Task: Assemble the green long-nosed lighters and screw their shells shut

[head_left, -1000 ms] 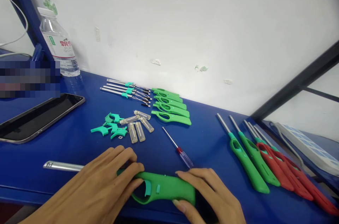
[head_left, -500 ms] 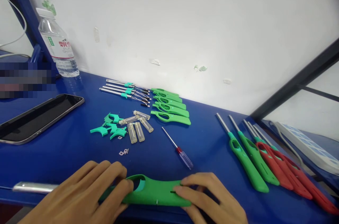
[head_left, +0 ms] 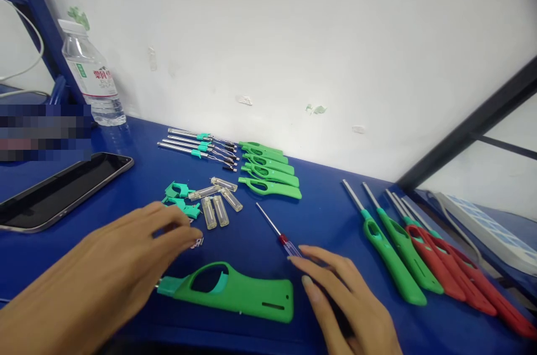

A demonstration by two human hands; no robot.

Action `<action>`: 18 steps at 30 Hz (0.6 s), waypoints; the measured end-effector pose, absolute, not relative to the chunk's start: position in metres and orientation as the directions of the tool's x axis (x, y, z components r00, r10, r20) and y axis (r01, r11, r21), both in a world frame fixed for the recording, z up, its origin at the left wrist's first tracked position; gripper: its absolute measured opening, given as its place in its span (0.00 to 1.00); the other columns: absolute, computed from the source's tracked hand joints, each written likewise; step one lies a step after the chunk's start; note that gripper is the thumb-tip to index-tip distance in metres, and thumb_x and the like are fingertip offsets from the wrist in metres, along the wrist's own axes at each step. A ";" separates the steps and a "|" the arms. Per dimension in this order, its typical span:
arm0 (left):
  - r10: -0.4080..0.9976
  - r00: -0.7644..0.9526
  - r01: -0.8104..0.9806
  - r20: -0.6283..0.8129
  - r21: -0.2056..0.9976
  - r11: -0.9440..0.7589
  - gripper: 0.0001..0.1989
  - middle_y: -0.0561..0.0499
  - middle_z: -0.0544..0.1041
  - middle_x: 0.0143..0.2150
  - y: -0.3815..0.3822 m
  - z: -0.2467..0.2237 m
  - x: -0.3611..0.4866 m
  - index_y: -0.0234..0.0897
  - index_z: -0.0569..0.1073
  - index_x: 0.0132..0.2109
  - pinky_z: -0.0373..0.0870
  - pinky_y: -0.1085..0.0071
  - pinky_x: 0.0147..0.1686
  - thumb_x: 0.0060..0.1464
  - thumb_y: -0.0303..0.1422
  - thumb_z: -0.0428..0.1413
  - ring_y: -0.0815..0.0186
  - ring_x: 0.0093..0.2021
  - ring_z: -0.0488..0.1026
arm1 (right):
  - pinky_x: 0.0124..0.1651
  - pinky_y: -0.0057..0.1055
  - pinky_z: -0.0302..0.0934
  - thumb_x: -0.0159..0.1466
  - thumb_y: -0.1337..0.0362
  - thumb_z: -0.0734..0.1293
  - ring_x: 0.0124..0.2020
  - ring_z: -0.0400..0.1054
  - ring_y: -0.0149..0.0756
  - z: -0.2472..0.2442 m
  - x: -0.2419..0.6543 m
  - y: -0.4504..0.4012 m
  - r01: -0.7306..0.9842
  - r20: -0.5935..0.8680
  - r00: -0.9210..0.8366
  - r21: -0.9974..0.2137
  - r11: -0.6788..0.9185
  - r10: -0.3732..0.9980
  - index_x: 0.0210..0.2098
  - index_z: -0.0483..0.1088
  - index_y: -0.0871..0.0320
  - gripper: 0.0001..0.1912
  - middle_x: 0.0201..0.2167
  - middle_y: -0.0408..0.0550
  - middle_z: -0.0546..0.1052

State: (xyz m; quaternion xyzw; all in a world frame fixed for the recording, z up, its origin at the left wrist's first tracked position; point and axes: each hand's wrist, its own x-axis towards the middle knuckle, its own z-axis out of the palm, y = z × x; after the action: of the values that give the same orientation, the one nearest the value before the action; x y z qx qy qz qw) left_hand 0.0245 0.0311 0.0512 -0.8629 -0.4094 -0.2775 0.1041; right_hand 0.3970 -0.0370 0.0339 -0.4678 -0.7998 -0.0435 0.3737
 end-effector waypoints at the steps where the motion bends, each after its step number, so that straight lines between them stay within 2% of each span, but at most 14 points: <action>1: 0.632 0.522 0.732 0.573 0.079 -0.677 0.23 0.56 0.90 0.45 0.041 0.061 0.026 0.55 0.88 0.52 0.84 0.67 0.41 0.82 0.32 0.47 0.60 0.42 0.90 | 0.63 0.32 0.85 0.86 0.65 0.68 0.64 0.88 0.42 0.035 0.400 -0.033 0.797 0.622 -0.321 -0.230 0.559 0.714 0.72 0.82 0.43 0.21 0.68 0.49 0.88; 2: 0.610 0.541 0.693 0.579 0.104 -0.714 0.22 0.56 0.90 0.44 0.050 0.069 0.029 0.53 0.88 0.49 0.84 0.70 0.37 0.84 0.35 0.48 0.62 0.40 0.90 | 0.66 0.34 0.85 0.86 0.65 0.68 0.69 0.86 0.43 0.036 0.402 -0.029 0.807 0.601 -0.361 -0.181 0.561 0.713 0.75 0.81 0.43 0.23 0.73 0.50 0.86; 4: 0.600 0.564 0.666 0.567 0.117 -0.736 0.23 0.57 0.91 0.44 0.061 0.076 0.032 0.53 0.89 0.45 0.86 0.73 0.38 0.85 0.39 0.50 0.64 0.40 0.91 | 0.69 0.40 0.84 0.86 0.66 0.66 0.73 0.83 0.46 0.036 0.405 -0.022 0.817 0.544 -0.424 -0.114 0.565 0.724 0.78 0.78 0.42 0.25 0.77 0.49 0.83; 6: 0.603 0.583 0.657 0.545 0.120 -0.744 0.23 0.57 0.91 0.45 0.064 0.073 0.032 0.52 0.89 0.44 0.87 0.75 0.42 0.85 0.38 0.51 0.66 0.42 0.92 | 0.69 0.44 0.85 0.86 0.68 0.64 0.74 0.83 0.47 0.035 0.408 -0.017 0.815 0.489 -0.462 -0.094 0.572 0.740 0.78 0.78 0.42 0.26 0.76 0.47 0.84; 9: 0.610 0.600 0.655 0.518 0.121 -0.746 0.20 0.57 0.92 0.48 0.062 0.063 0.028 0.54 0.91 0.49 0.88 0.74 0.47 0.84 0.34 0.53 0.66 0.45 0.92 | 0.67 0.47 0.87 0.87 0.66 0.65 0.69 0.86 0.47 0.028 0.411 -0.016 0.824 0.481 -0.445 -0.110 0.556 0.755 0.74 0.80 0.43 0.23 0.70 0.46 0.88; 12: 0.616 0.604 0.657 0.505 0.122 -0.744 0.18 0.57 0.92 0.51 0.061 0.057 0.023 0.54 0.91 0.52 0.88 0.71 0.50 0.83 0.34 0.54 0.64 0.49 0.92 | 0.64 0.45 0.88 0.86 0.63 0.69 0.64 0.89 0.46 0.021 0.414 -0.018 0.835 0.520 -0.394 -0.142 0.531 0.758 0.69 0.83 0.43 0.17 0.66 0.45 0.90; 18: 0.622 0.596 0.642 0.508 0.163 -0.749 0.18 0.58 0.91 0.46 0.066 0.061 0.030 0.52 0.88 0.47 0.85 0.72 0.50 0.84 0.37 0.54 0.64 0.47 0.90 | 0.61 0.32 0.86 0.85 0.65 0.70 0.57 0.91 0.39 0.019 0.414 -0.022 0.809 0.579 -0.312 -0.254 0.530 0.753 0.60 0.86 0.44 0.13 0.57 0.44 0.92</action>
State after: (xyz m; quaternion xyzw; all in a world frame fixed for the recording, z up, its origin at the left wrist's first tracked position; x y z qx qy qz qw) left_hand 0.0298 0.0659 0.0615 -0.8931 -0.3539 -0.2771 0.0186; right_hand 0.4137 -0.0219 0.0189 -0.4828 -0.8088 -0.0420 0.3331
